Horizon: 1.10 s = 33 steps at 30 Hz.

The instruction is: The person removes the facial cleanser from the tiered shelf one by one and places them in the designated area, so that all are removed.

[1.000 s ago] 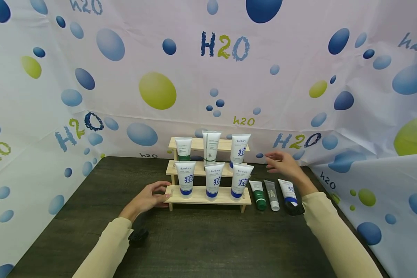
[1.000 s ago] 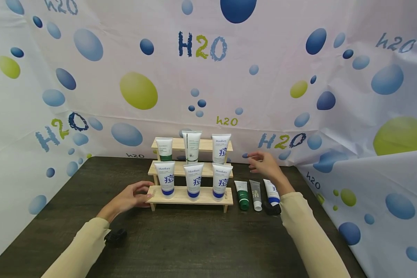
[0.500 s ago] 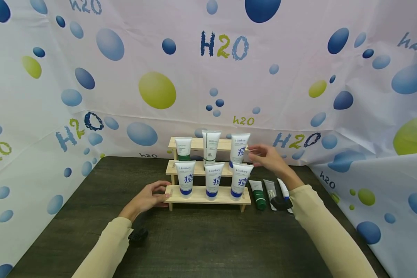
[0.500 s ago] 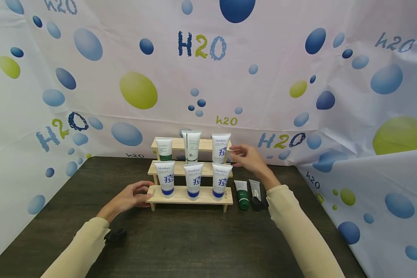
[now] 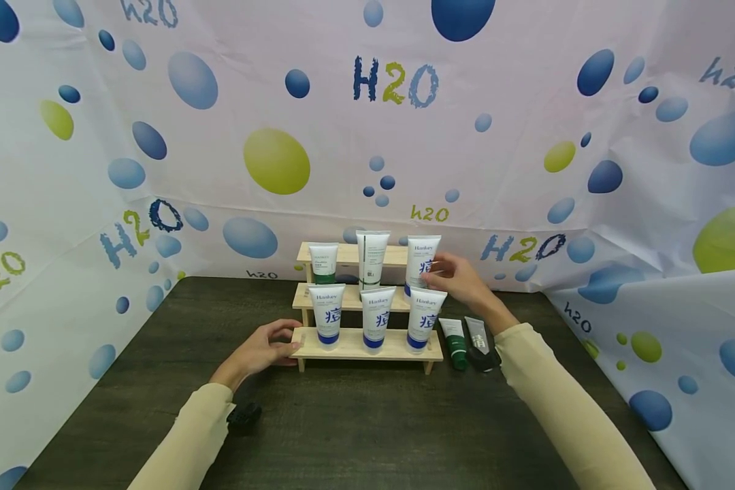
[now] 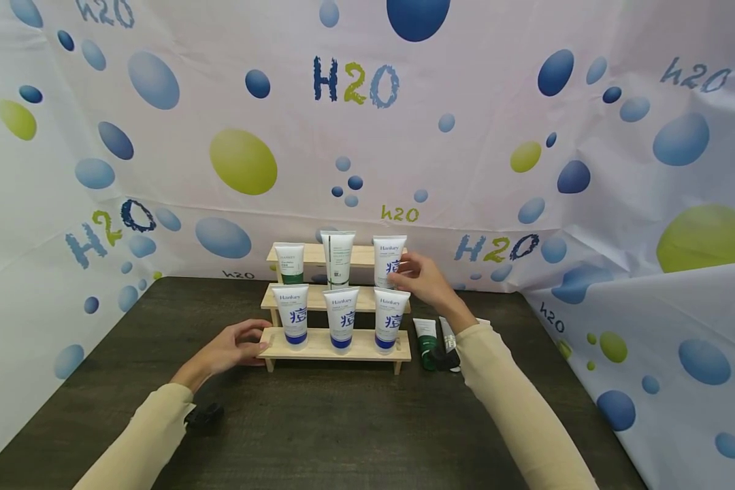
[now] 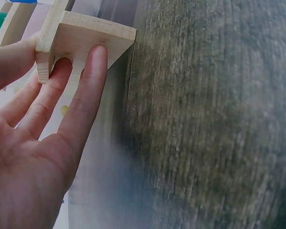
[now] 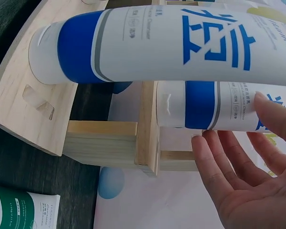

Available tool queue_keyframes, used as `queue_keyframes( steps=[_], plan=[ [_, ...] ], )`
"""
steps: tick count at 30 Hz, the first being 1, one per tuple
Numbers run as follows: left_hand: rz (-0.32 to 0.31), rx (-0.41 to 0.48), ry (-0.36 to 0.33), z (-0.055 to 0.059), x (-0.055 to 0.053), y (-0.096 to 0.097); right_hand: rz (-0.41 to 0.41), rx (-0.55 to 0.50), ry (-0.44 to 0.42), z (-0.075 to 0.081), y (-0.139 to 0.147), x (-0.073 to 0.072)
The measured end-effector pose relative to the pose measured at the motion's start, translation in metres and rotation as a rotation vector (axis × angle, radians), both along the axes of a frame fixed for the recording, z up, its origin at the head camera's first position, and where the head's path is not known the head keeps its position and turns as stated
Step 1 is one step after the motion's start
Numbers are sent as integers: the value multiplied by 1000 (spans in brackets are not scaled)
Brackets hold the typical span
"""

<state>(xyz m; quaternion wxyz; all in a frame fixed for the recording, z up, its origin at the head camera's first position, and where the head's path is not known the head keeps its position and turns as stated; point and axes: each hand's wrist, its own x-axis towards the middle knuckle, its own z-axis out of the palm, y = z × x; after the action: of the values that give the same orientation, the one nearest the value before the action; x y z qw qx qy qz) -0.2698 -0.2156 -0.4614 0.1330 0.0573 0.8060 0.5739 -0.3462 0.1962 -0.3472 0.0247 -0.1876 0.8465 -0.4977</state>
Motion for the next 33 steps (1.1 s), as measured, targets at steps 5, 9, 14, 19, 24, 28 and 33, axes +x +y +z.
queue_keyframes(
  steps=[5,9,14,19,24,28,33],
  plan=[
    [9,-4,-8,0,0,0,-14,3,7,-1,-2,0],
    [13,-4,-4,1,0,1,-24,4,32,-2,-3,1],
    [20,-12,-7,-1,-1,2,-24,-18,66,-4,-4,1],
    [34,-15,-4,-2,-2,1,-17,-67,61,-5,-1,0],
    [32,-19,1,-3,-2,1,-30,-114,30,-1,6,1],
    [31,-15,-2,-3,-2,1,-51,-113,41,5,14,3],
    [30,-13,-6,-1,-1,1,-70,-131,47,10,24,5]
  ],
)
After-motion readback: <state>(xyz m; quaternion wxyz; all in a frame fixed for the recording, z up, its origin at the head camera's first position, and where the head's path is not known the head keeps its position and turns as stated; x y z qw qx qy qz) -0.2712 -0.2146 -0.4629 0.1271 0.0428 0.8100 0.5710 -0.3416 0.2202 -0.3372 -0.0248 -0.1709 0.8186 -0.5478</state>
